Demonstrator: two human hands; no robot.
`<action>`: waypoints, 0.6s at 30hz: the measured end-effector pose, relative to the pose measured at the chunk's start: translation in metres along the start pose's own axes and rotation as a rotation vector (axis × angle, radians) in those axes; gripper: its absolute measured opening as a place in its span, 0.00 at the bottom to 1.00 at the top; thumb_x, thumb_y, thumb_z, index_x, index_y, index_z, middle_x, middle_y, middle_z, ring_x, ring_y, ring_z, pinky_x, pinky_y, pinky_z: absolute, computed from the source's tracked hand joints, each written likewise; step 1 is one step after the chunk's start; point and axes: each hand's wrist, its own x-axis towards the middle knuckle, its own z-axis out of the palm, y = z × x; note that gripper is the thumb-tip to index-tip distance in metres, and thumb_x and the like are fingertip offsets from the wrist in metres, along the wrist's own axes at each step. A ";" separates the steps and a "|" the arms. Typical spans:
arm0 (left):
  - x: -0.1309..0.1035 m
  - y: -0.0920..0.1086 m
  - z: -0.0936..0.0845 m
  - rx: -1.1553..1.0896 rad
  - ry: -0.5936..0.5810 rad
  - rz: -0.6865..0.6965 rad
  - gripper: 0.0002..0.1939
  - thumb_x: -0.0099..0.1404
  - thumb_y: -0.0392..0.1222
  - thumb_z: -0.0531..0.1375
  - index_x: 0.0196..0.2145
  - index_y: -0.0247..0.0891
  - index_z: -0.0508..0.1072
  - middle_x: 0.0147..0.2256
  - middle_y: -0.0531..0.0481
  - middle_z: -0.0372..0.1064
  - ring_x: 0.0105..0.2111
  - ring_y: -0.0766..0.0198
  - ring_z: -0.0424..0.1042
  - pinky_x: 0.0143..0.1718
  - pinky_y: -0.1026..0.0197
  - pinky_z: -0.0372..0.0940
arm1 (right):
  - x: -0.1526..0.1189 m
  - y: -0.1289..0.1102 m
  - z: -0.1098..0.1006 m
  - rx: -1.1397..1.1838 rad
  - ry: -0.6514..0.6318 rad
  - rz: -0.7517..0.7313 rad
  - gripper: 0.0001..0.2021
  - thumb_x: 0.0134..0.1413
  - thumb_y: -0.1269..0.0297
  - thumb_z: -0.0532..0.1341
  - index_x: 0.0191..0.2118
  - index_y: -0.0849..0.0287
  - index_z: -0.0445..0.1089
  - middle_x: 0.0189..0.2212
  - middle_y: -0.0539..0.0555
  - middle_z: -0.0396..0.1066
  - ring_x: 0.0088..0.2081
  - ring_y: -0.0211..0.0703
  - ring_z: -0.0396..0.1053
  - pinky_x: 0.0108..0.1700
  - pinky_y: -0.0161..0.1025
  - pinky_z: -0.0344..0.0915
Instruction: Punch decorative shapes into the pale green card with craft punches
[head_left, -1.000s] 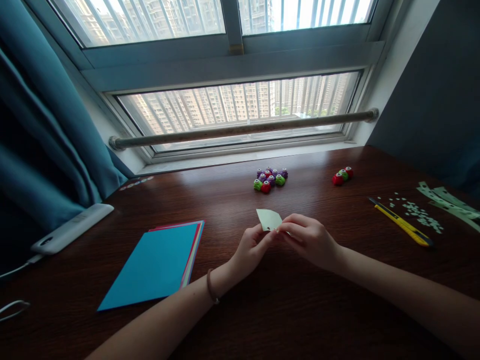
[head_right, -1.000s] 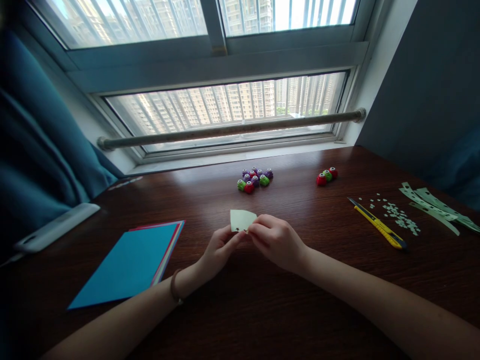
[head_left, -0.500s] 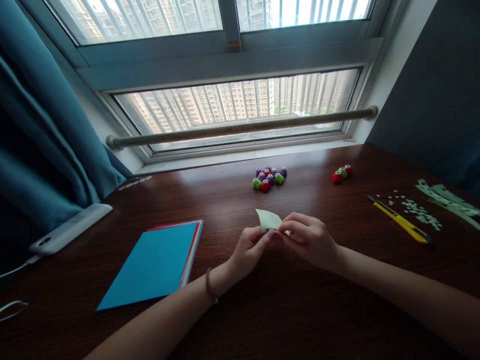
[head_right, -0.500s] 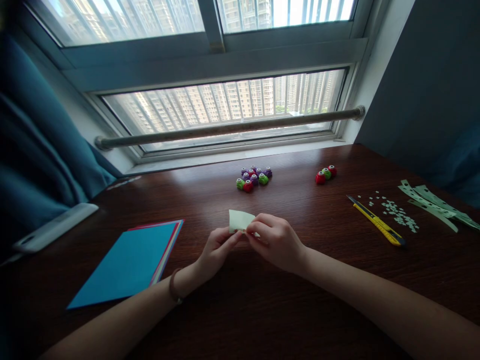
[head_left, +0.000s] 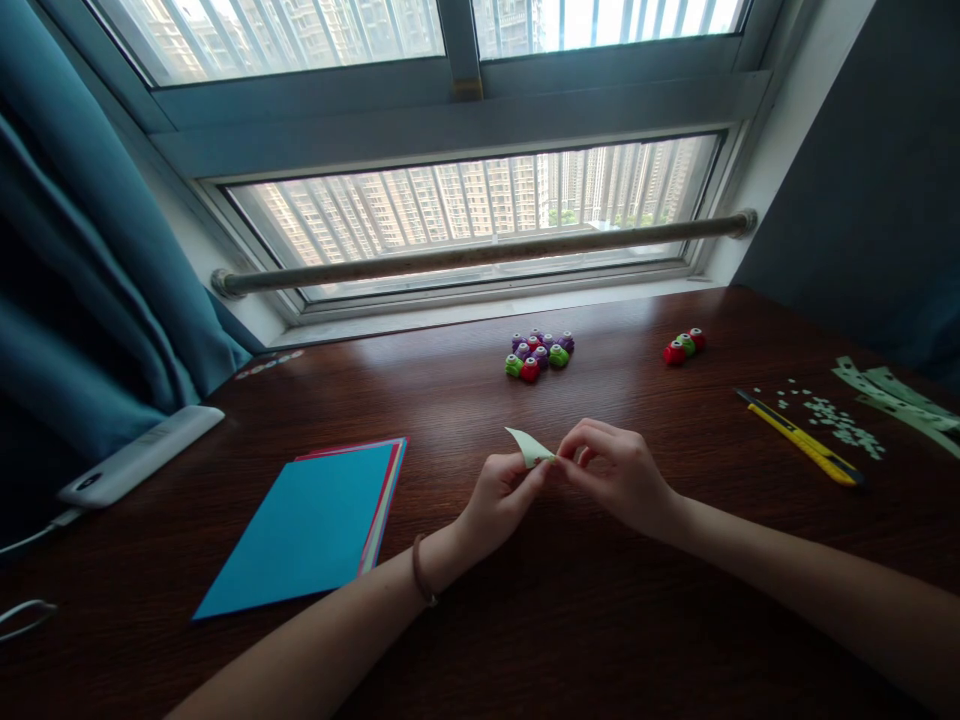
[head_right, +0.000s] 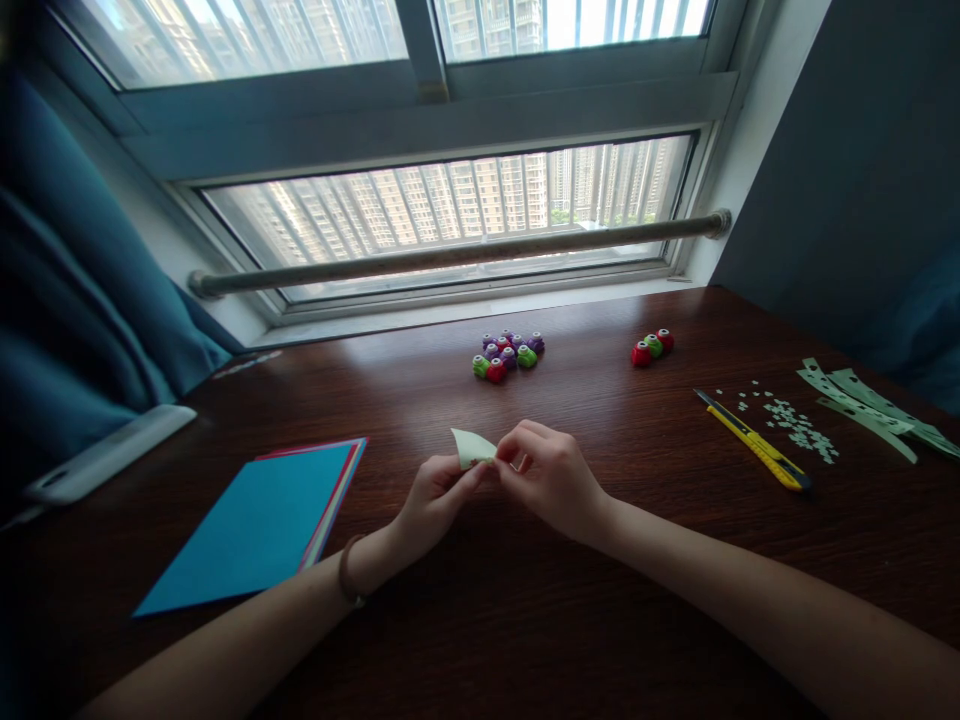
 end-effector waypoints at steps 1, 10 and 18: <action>0.000 -0.001 0.000 0.005 0.001 -0.002 0.15 0.64 0.44 0.52 0.28 0.31 0.72 0.23 0.50 0.66 0.25 0.67 0.62 0.27 0.66 0.59 | 0.000 -0.001 0.000 0.022 0.003 0.027 0.03 0.51 0.69 0.58 0.28 0.60 0.66 0.26 0.52 0.65 0.27 0.36 0.64 0.27 0.33 0.64; -0.002 0.002 0.001 -0.005 -0.040 -0.021 0.15 0.64 0.43 0.52 0.32 0.30 0.75 0.28 0.47 0.72 0.28 0.63 0.68 0.32 0.64 0.62 | 0.007 0.008 -0.003 0.303 0.114 0.379 0.11 0.49 0.58 0.60 0.31 0.62 0.67 0.26 0.53 0.69 0.28 0.40 0.68 0.28 0.35 0.66; 0.001 0.003 0.002 -0.307 -0.031 -0.165 0.13 0.62 0.44 0.55 0.34 0.31 0.74 0.34 0.43 0.74 0.36 0.56 0.72 0.40 0.56 0.66 | 0.049 0.038 -0.086 -0.281 0.277 0.370 0.05 0.43 0.64 0.63 0.26 0.61 0.70 0.28 0.55 0.71 0.31 0.44 0.68 0.34 0.39 0.64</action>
